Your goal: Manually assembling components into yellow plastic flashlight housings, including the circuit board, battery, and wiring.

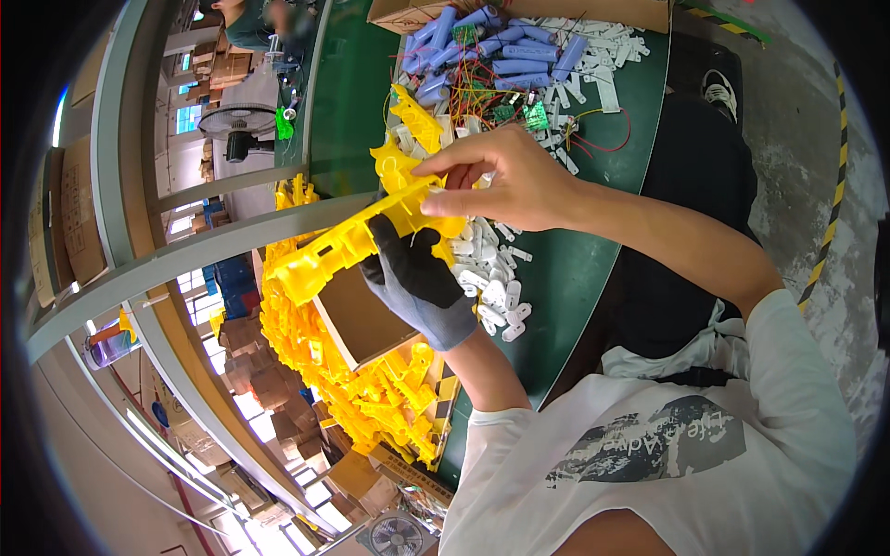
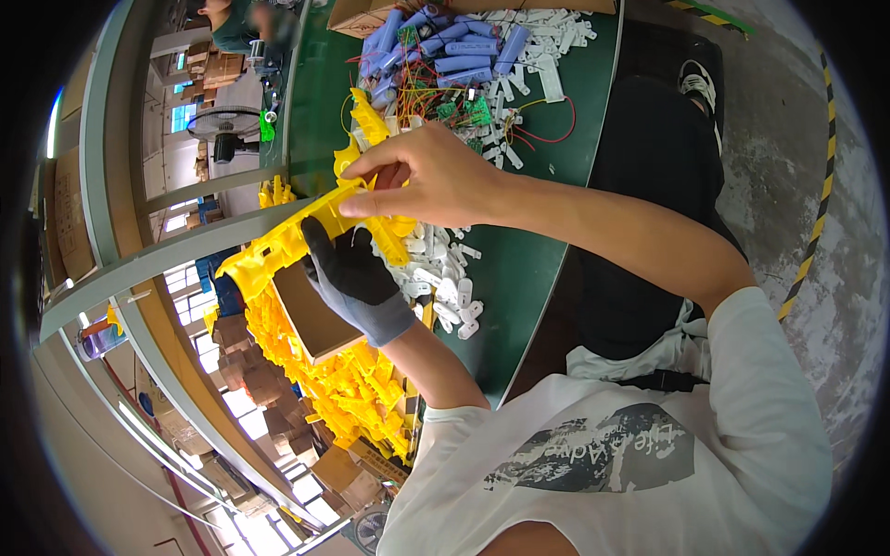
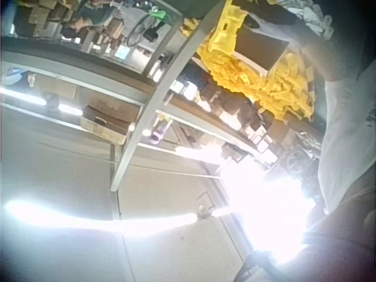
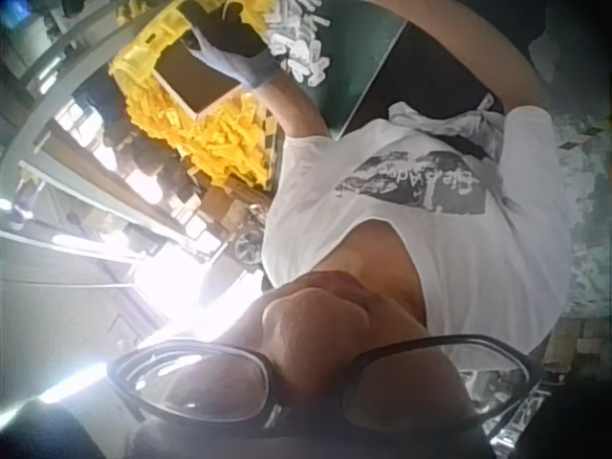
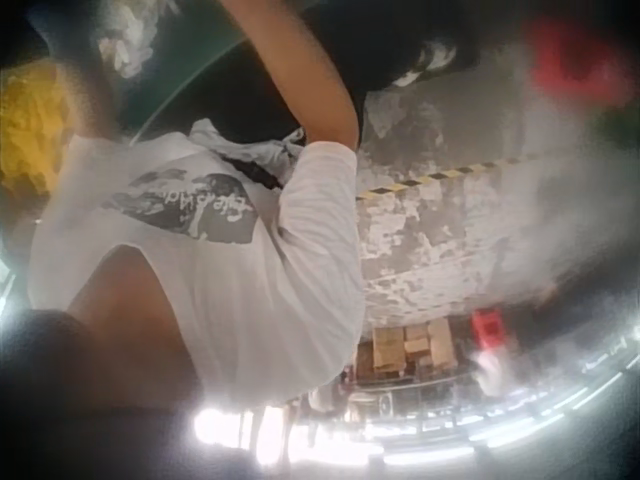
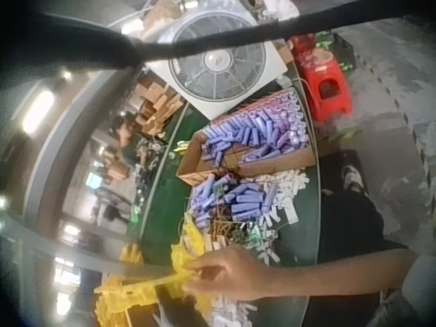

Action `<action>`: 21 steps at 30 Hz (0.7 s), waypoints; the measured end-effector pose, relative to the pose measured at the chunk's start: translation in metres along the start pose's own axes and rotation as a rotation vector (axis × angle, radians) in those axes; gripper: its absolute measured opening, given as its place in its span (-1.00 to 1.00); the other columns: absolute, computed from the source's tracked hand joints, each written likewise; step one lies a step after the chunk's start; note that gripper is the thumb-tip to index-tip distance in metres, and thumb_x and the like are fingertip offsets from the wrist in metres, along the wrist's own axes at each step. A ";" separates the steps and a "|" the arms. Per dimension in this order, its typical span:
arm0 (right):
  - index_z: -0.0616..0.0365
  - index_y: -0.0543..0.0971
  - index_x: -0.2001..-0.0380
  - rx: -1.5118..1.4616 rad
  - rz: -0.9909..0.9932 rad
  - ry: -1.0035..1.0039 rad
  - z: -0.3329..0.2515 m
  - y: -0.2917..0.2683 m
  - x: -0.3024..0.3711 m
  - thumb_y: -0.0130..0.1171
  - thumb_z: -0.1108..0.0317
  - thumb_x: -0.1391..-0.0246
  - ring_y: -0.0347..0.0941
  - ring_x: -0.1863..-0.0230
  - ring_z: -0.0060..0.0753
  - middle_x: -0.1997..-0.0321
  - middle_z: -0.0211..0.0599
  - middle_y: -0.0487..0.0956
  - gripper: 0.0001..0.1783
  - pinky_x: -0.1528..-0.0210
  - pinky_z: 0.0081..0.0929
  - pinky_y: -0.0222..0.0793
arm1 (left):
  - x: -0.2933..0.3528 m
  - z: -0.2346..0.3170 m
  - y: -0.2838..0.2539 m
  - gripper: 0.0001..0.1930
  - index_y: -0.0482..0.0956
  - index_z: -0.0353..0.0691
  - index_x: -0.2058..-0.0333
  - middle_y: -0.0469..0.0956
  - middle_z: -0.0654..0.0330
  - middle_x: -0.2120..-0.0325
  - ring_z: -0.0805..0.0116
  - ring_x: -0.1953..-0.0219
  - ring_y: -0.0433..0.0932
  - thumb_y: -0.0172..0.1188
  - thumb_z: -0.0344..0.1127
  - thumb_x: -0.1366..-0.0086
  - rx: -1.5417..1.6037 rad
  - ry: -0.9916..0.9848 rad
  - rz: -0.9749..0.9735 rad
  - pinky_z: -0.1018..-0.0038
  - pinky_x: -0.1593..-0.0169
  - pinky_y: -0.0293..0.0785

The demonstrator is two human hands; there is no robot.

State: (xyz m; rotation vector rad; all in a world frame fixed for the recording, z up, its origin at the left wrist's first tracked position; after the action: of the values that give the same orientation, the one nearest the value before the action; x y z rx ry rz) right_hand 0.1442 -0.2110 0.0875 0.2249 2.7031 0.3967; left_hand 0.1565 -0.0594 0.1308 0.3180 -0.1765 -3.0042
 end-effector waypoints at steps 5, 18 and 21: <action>0.25 0.61 0.40 0.281 0.210 -0.339 -0.019 -0.015 0.006 0.23 0.32 -0.06 0.44 0.59 -0.61 0.55 -0.33 0.58 -0.82 0.54 -0.61 0.31 | 0.013 -0.021 0.009 -0.68 0.41 -0.27 0.03 0.55 0.20 0.30 0.56 0.49 0.46 0.10 -0.24 -0.32 0.101 -0.179 -0.172 0.65 0.49 0.32; 0.19 0.62 0.31 0.279 -0.069 0.087 0.003 -0.003 0.000 0.24 0.20 -0.04 0.35 0.60 -0.69 0.55 -0.38 0.56 -0.73 0.49 -0.64 0.24 | -0.015 0.008 -0.010 -0.77 0.45 -0.45 0.13 0.53 0.14 0.25 0.46 0.27 0.50 0.14 -0.47 -0.26 0.011 0.196 -0.018 0.47 0.13 0.46; 0.24 0.61 0.38 0.422 -0.242 -0.129 -0.003 -0.002 0.004 0.26 0.28 0.01 0.45 0.54 -0.61 0.56 -0.39 0.58 -0.78 0.24 -0.47 0.32 | -0.017 0.036 -0.028 -0.75 0.45 -0.45 0.11 0.53 0.14 0.23 0.46 0.27 0.48 0.15 -0.50 -0.24 -0.124 0.329 0.081 0.47 0.10 0.45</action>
State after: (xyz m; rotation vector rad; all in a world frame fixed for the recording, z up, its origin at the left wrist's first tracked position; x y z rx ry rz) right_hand 0.1391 -0.2125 0.0882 0.0340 2.6141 -0.2533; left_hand 0.1624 -0.0256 0.1655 0.7608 0.0267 -2.8144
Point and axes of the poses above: each hand's wrist, its own x-axis away from the middle knuckle, its own y-axis out of the palm, z = x × y, the point moved 7 cm from there along -x, towards the middle knuckle
